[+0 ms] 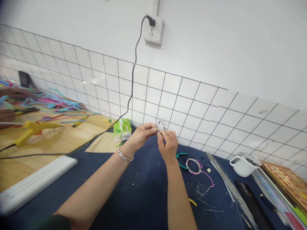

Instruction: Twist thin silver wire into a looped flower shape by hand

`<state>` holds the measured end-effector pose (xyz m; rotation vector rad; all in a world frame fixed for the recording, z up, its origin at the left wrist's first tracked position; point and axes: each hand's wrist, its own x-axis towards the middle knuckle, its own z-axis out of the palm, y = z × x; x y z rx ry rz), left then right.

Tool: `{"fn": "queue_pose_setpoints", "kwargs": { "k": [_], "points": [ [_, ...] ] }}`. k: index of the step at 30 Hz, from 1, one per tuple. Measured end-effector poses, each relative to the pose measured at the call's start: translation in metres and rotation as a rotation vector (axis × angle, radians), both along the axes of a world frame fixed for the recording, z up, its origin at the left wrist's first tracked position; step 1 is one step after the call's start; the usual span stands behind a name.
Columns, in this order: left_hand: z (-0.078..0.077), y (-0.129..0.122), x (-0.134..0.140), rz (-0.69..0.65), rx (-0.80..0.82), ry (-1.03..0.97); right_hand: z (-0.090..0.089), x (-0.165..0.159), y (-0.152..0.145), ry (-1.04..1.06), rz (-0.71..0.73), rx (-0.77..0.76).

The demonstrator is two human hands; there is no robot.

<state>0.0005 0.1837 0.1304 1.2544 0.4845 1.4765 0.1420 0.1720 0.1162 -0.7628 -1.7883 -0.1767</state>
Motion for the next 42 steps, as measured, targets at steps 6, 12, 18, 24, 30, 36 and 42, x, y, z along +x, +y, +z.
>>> {"fn": "queue_pose_setpoints", "kwargs": {
  "k": [6, 12, 18, 24, 30, 36, 42],
  "points": [
    [-0.004, 0.000, 0.003, 0.128, 0.090, 0.229, -0.001, -0.001, 0.003, 0.004, -0.129, -0.085],
    [-0.011, 0.002, 0.005, 0.276, 0.162, 0.421, -0.005, -0.003, 0.004, 0.017, -0.220, -0.092],
    [-0.012, 0.003, 0.008, 0.402, 0.171, 0.495, -0.010, -0.006, 0.005, 0.049, -0.276, -0.058],
    [-0.011, 0.003, 0.008, 0.448, 0.164, 0.501, -0.010, -0.002, 0.006, 0.062, -0.273, -0.046],
    [-0.011, 0.004, 0.007, 0.334, 0.152, 0.414, -0.004, 0.002, 0.003, 0.031, -0.181, -0.081],
    [-0.009, 0.005, 0.002, 0.123, 0.091, 0.220, 0.007, 0.021, 0.002, 0.105, -0.150, -0.131],
    [-0.006, -0.001, 0.001, 0.038, 0.127, 0.254, 0.008, 0.024, 0.004, 0.173, -0.147, -0.212]
  ]
}}
